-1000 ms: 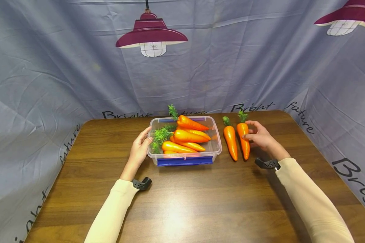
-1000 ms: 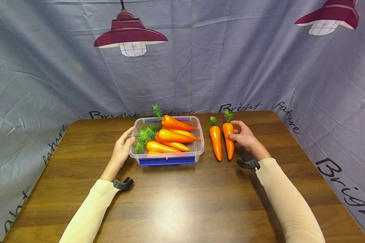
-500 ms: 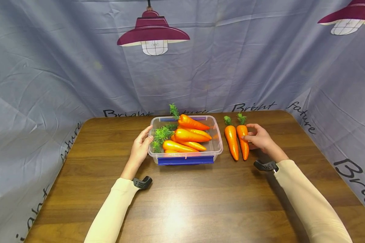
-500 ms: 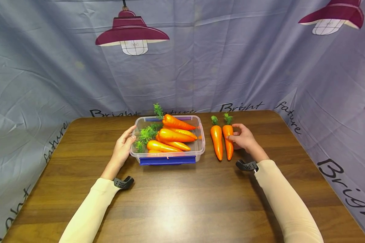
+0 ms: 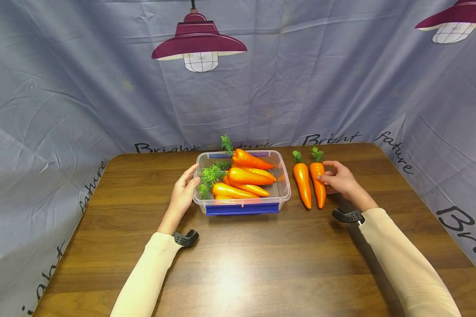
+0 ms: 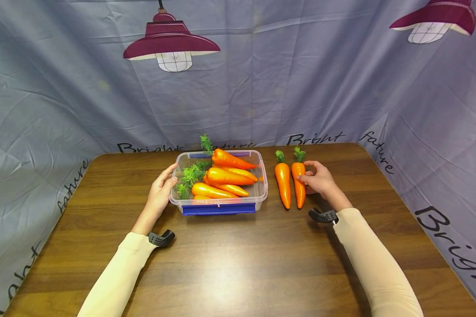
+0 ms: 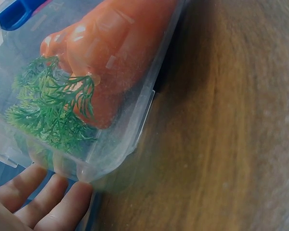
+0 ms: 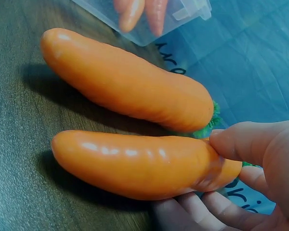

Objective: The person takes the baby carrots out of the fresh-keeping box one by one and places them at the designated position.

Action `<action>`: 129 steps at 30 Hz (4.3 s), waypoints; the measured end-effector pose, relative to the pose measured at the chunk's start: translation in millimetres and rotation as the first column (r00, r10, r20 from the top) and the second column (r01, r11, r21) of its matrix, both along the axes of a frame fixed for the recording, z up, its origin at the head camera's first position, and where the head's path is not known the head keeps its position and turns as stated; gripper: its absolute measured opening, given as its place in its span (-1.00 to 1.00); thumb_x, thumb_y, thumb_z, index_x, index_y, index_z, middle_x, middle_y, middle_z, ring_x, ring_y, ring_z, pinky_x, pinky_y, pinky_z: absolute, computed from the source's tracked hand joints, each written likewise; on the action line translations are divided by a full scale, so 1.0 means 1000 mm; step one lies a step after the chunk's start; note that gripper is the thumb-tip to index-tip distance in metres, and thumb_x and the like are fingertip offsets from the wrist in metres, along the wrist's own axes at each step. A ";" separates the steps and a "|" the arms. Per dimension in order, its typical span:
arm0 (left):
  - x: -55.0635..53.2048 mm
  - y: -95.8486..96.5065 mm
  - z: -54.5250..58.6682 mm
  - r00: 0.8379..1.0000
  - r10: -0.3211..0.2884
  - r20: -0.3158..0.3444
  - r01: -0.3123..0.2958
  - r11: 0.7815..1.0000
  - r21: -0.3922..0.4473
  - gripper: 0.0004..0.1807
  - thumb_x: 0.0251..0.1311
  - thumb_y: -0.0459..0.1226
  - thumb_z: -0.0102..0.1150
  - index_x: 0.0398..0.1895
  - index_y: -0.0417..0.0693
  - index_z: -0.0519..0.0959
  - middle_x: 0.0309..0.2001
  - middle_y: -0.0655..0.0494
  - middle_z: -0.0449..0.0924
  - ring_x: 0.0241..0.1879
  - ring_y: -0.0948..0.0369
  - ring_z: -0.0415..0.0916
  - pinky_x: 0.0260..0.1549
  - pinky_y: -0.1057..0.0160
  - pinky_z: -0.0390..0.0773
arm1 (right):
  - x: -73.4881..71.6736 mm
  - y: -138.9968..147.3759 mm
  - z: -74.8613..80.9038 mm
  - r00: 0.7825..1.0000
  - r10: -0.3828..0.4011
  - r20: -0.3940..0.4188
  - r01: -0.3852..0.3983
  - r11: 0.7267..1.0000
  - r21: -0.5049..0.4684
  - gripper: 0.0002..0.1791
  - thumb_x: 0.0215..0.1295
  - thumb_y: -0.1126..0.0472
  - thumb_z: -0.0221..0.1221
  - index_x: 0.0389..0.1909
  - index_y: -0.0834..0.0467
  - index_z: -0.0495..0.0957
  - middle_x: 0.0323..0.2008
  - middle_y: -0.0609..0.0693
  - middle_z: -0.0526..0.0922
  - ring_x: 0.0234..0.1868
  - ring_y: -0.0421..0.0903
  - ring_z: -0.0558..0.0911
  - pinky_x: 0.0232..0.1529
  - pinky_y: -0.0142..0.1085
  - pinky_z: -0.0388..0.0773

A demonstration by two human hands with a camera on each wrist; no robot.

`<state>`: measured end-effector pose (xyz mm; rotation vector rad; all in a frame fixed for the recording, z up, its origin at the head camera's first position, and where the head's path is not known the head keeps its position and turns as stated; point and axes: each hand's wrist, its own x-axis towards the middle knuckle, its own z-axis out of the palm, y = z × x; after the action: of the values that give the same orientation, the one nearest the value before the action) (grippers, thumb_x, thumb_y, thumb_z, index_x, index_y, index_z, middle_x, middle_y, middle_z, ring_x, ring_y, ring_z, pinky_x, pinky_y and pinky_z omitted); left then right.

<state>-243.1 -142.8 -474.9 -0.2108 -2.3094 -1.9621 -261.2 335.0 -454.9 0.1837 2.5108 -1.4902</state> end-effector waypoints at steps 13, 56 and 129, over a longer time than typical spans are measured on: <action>0.000 0.000 0.000 1.000 -0.002 -0.003 0.002 1.000 0.005 -0.48 0.48 -0.41 -0.08 0.49 -0.18 0.34 0.47 -0.29 0.34 0.38 -0.19 0.41 0.41 -0.12 0.38 | -0.001 -0.002 -0.002 1.000 -0.009 -0.001 0.009 1.000 -0.024 -0.18 0.41 0.28 0.20 0.55 0.30 -0.01 0.14 0.35 0.41 -0.38 -0.29 0.57 -0.31 -0.19 0.77; -0.003 -0.002 0.000 1.000 0.000 -0.009 0.000 1.000 -0.011 -0.48 0.49 -0.39 -0.08 0.49 -0.16 0.33 0.48 -0.28 0.32 0.40 -0.19 0.38 0.42 -0.14 0.35 | -0.002 0.005 0.005 0.998 -0.061 -0.025 0.060 0.998 -0.024 -0.21 0.42 0.23 0.20 0.52 0.35 0.04 0.04 0.24 0.51 -0.42 -0.33 0.60 -0.32 -0.20 0.77; 0.001 -0.002 -0.001 1.000 0.001 0.008 -0.001 1.000 -0.008 -0.48 0.51 -0.36 -0.08 0.50 -0.12 0.34 0.48 -0.27 0.32 0.41 -0.19 0.37 0.43 -0.14 0.35 | -0.043 -0.181 0.091 0.838 0.518 -0.173 -0.437 0.826 0.357 -0.35 0.33 0.21 0.30 0.43 0.11 0.37 0.30 0.27 0.55 0.21 0.21 0.63 0.21 0.05 0.61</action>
<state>-242.3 -144.5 -475.9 -0.2028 -2.3214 -1.9574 -304.3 154.4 -363.8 -0.6085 2.6939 -0.9689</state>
